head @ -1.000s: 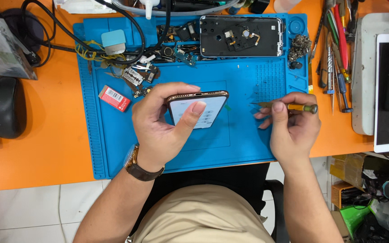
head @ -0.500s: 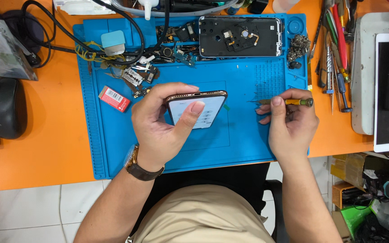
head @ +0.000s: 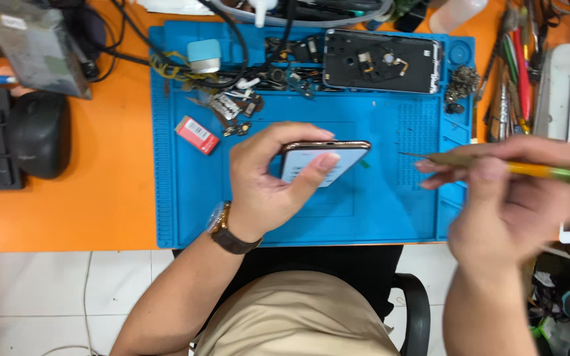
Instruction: The person cleans a smartphone using a steel wool pad and tweezers, then uses a small brush to clean the phone's edges and ports. The person handles the phone, a steel wool pad, tweezers, and a brush on a blue work mat.
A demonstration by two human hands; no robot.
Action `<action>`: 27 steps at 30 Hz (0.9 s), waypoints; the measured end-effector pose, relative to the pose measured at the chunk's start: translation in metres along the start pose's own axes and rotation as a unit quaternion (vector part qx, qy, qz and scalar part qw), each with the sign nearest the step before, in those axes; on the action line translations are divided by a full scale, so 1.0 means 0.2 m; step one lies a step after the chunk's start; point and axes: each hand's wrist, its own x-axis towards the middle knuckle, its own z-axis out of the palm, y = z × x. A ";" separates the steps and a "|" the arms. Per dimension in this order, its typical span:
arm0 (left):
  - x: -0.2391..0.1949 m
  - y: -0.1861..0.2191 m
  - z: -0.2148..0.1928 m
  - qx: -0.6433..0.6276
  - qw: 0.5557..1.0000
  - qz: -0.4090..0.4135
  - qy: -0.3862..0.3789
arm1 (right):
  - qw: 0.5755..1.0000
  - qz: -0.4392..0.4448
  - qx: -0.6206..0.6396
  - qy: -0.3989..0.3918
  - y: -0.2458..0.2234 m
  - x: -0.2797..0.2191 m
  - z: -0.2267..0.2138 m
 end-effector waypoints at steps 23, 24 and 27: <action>-0.03 -0.03 -0.01 -0.049 0.993 0.084 -0.071 | 0.980 -0.087 -0.063 -0.168 -0.43 0.14 0.20; -0.03 -0.03 0.00 -0.049 0.993 0.084 -0.071 | 0.980 -0.087 -0.063 -0.168 -0.43 0.14 0.20; -0.04 -0.04 0.00 -0.046 0.992 0.089 -0.070 | 0.979 -0.094 -0.063 -0.170 -0.42 0.15 0.19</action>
